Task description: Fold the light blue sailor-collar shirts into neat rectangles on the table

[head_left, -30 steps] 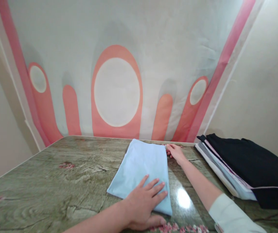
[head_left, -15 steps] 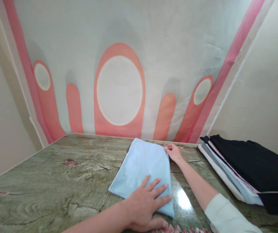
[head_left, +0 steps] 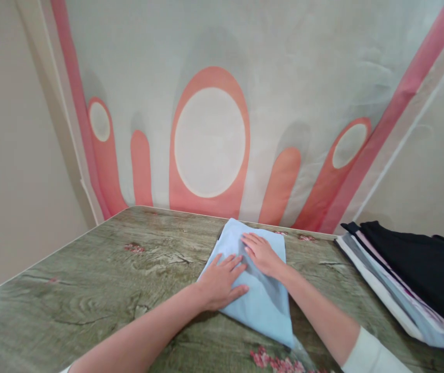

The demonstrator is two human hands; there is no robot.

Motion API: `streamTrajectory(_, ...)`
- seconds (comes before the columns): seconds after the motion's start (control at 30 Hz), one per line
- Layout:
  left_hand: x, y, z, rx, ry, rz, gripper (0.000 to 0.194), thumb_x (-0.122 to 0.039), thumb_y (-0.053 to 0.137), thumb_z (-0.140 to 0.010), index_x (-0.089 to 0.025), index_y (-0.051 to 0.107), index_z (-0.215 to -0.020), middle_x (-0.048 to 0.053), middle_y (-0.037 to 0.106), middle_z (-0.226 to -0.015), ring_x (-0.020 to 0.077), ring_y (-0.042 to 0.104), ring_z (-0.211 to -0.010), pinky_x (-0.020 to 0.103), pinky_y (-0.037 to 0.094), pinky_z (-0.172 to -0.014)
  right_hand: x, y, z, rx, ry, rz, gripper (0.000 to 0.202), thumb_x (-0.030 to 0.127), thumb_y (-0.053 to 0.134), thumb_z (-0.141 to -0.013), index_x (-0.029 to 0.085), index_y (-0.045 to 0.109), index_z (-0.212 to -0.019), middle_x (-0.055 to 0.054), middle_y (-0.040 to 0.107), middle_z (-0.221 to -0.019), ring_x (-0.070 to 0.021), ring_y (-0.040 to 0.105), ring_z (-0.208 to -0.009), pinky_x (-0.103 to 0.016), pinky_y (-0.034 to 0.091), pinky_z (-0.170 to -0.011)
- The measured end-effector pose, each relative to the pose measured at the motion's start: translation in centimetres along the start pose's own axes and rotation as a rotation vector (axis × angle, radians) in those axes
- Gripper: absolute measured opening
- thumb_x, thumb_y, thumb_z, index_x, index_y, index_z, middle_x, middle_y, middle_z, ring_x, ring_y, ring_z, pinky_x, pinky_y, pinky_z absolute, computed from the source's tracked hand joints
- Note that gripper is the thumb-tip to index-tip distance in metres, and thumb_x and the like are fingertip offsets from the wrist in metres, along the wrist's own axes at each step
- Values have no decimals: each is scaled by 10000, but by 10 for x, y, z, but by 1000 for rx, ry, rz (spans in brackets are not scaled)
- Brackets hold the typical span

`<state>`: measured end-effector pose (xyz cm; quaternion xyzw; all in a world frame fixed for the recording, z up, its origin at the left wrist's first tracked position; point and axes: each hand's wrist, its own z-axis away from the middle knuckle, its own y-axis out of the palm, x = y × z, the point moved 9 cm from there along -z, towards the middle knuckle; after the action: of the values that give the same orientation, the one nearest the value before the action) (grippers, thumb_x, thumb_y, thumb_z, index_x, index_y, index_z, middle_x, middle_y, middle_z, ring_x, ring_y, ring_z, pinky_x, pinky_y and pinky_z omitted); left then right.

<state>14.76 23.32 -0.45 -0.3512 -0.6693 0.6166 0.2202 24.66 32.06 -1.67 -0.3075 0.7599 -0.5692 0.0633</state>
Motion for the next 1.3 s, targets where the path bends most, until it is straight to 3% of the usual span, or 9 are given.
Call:
streamTrajectory(0.23, 13, 4, 11, 53, -168, 17, 618, -591, 251, -878, -232, 296, -1379, 100, 230, -1465, 323, 130, -1346, 597, 146, -1019, -6, 14, 11, 193, 48, 67, 577, 503, 256, -902, 198, 314, -1388, -62, 301, -1444, -227, 250, -1322, -436, 133, -1083)
streamTrajectory(0.47, -58, 2, 48, 230, -93, 318, 618, -595, 212, -881, -255, 255, -1396, 100, 154, -1486, 370, 79, -1343, 667, 141, -986, -12, -3, 35, 242, -105, 11, 578, 530, 329, -878, 260, 306, -1388, -28, 290, -1450, -214, 218, -1337, -423, 118, -1097)
streamTrajectory(0.57, -77, -5, 55, 292, -15, 414, 619, -617, 284, -855, -245, 356, -1345, 100, 253, -1456, 365, 190, -1323, 630, 224, -984, -39, -11, 43, 195, -44, 79, 615, 562, 357, -853, 278, 286, -1394, -19, 227, -1473, -233, 139, -1358, -453, 85, -1098)
streamTrajectory(0.7, -65, -15, 45, 146, -44, 316, 498, -521, 369, -867, -237, 453, -1268, 93, 378, -1391, 295, 343, -1258, 521, 296, -994, -96, -9, 45, 161, 189, 110, 695, 602, 307, -845, 221, 221, -1421, -65, 142, -1493, -264, 104, -1362, -463, 139, -1086)
streamTrajectory(0.87, -62, 5, 40, 103, 19, 140, 625, -565, 281, -882, -233, 224, -1409, 93, 180, -1481, 302, 144, -1345, 534, 163, -1053, -127, 1, 34, 218, 267, 97, 699, 610, 227, -856, 204, 205, -1426, -80, 201, -1478, -243, 196, -1344, -439, 162, -1084)
streamTrajectory(1.0, -73, 14, 39, 103, 44, 96, 644, -581, 238, -885, -230, 184, -1423, 108, 113, -1491, 310, 86, -1356, 518, 131, -1068, -123, -15, 20, 117, 373, 261, 681, 592, 272, -851, 158, 356, -1369, -131, 320, -1425, -294, 189, -1340, -519, 47, -1074)
streamTrajectory(1.1, -78, 3, 27, 108, 78, 118, 639, -600, 274, -868, -215, 322, -1375, 134, 253, -1450, 329, 222, -1321, 493, 223, -1044, -89, -29, 11, 15, 357, 330, 609, 515, 310, -868, 122, 432, -1317, -153, 324, -1419, -301, 150, -1347, -525, 6, -1069)
streamTrajectory(1.2, -47, -16, 3, 157, -25, 163, 500, -523, 297, -892, -180, 610, -1075, 134, 607, -1138, 300, 533, -1096, 425, 390, -924, -50, -20, 19, 114, 368, 174, 601, 514, 199, -898, 148, 444, -1308, -113, 369, -1403, -270, 222, -1330, -492, 113, -1071)
streamTrajectory(1.3, 36, -46, -20, -20, -407, 298, 293, -364, 430, -869, -146, 623, -905, 132, 666, -956, 270, 604, -964, 377, 434, -856, -7, -11, 41, 201, 323, 18, 632, 550, 135, -899, 182, 391, -1345, -72, 341, -1425, -239, 211, -1338, -456, 158, -1075)
